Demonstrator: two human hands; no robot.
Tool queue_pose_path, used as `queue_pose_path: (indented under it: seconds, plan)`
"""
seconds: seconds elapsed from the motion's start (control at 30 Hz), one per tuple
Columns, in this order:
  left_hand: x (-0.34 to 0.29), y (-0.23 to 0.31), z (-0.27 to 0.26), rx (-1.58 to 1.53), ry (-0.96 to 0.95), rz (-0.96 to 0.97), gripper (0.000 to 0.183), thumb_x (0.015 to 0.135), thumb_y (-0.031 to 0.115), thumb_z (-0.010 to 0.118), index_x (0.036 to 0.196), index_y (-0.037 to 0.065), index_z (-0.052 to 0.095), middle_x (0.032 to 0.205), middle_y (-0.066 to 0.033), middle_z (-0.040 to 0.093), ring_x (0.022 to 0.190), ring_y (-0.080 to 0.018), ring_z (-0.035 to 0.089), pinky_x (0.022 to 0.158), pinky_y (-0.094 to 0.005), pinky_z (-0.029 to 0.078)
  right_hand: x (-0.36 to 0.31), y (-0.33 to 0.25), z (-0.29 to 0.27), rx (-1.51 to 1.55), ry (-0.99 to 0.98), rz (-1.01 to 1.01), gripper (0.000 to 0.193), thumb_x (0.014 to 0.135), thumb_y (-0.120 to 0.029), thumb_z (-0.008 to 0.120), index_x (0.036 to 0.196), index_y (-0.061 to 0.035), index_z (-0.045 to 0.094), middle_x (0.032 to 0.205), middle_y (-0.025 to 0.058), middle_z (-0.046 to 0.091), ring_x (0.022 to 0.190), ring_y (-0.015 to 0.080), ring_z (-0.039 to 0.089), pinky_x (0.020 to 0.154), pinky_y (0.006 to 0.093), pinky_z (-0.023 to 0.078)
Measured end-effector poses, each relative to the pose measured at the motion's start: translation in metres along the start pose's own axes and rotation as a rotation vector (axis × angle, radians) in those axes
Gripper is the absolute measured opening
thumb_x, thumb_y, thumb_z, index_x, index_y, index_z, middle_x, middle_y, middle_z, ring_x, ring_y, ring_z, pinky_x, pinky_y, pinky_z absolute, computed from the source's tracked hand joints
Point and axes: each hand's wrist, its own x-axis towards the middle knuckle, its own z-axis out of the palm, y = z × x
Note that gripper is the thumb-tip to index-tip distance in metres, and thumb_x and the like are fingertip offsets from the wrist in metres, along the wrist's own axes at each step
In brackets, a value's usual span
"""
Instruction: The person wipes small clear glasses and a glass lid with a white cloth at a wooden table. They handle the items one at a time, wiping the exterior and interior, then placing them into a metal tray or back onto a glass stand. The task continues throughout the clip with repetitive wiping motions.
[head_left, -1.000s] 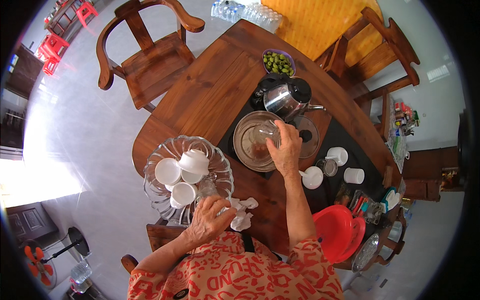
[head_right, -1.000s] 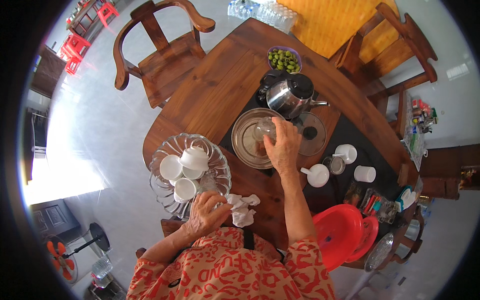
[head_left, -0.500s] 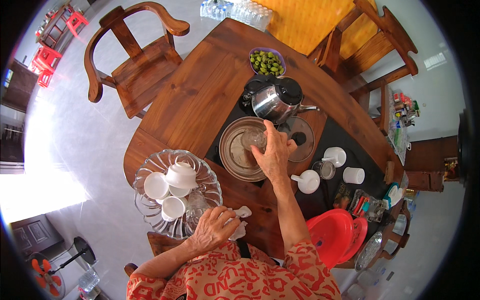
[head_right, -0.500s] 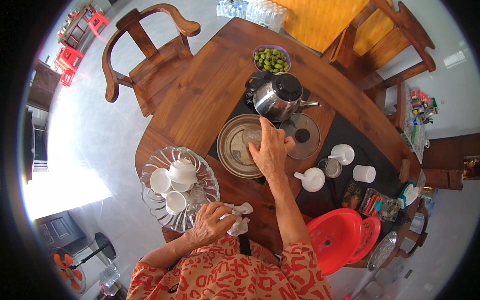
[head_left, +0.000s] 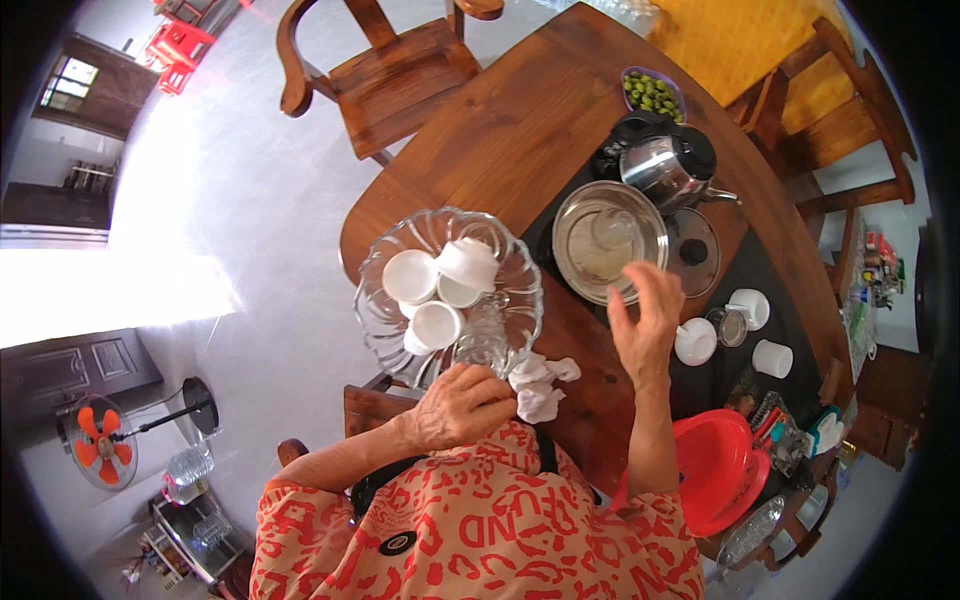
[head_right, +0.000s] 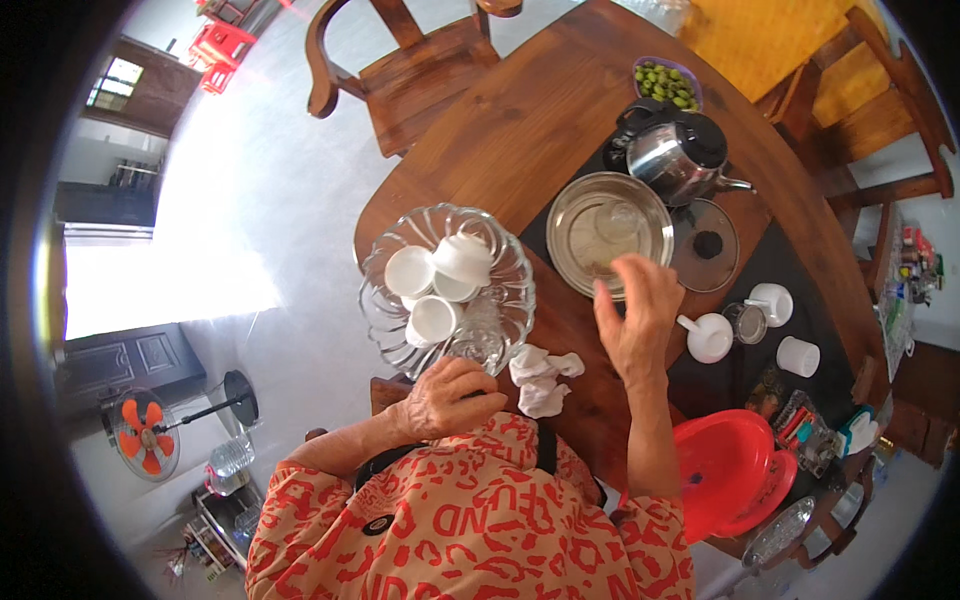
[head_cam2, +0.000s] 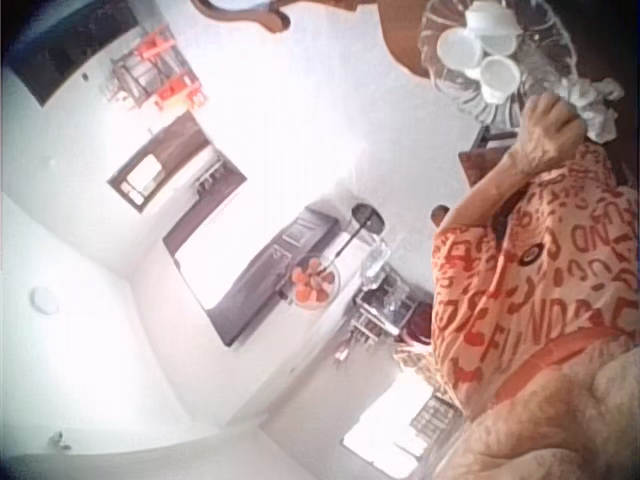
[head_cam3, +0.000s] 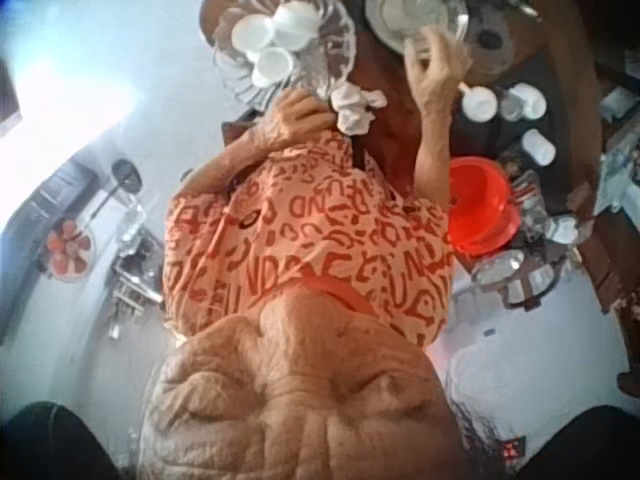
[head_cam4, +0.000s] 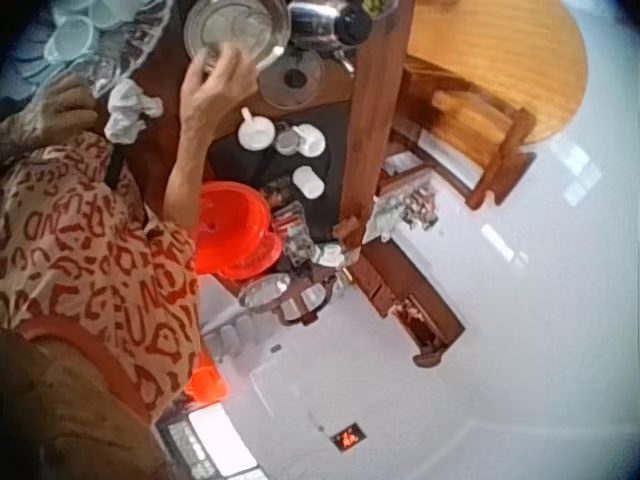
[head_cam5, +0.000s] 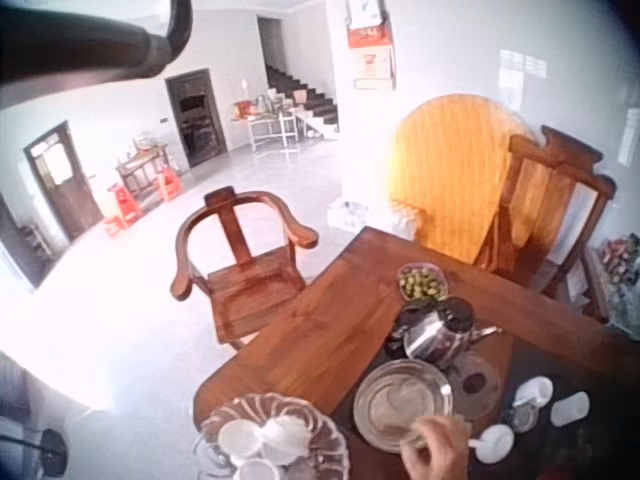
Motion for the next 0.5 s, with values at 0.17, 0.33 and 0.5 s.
queue_pose_path:
  seconds: [0.17,0.33,0.5]
  plan:
    - [-0.042,-0.004,-0.019,0.033,0.079,-0.216,0.026,0.066,0.008,0.071,0.091,0.008,0.063,0.091,-0.0045,0.056,0.086,-0.0229,0.056,0.070,-0.0358,0.044,-0.022,-0.058,0.010,0.171,-0.173,-0.183,0.028,0.066,-0.011,0.076,0.090,-0.0098,0.061,0.097,0.0032,0.058,0.092,0.0237,0.056,0.082,0.0403,0.039]
    - [-0.058,-0.012,-0.010,0.130,0.166,-0.429,0.014,0.074,0.011,0.072,0.085,0.007,0.064,0.087,-0.0054,0.057,0.083,-0.0236,0.055,0.072,-0.0376,0.044,-0.039,-0.087,0.031,0.035,-0.262,-0.259,0.028,0.065,-0.022,0.078,0.083,-0.0116,0.060,0.083,0.0018,0.053,0.081,0.0213,0.051,0.076,0.0402,0.036]
    - [-0.059,-0.016,-0.002,0.090,0.166,-0.513,0.017,0.075,0.024,0.074,0.079,0.009,0.067,0.082,-0.0031,0.058,0.080,-0.0221,0.054,0.071,-0.0365,0.040,-0.057,-0.099,0.039,-0.098,-0.287,-0.186,0.026,0.066,-0.025,0.078,0.072,-0.0128,0.056,0.073,0.0005,0.052,0.074,0.0208,0.050,0.072,0.0392,0.033]
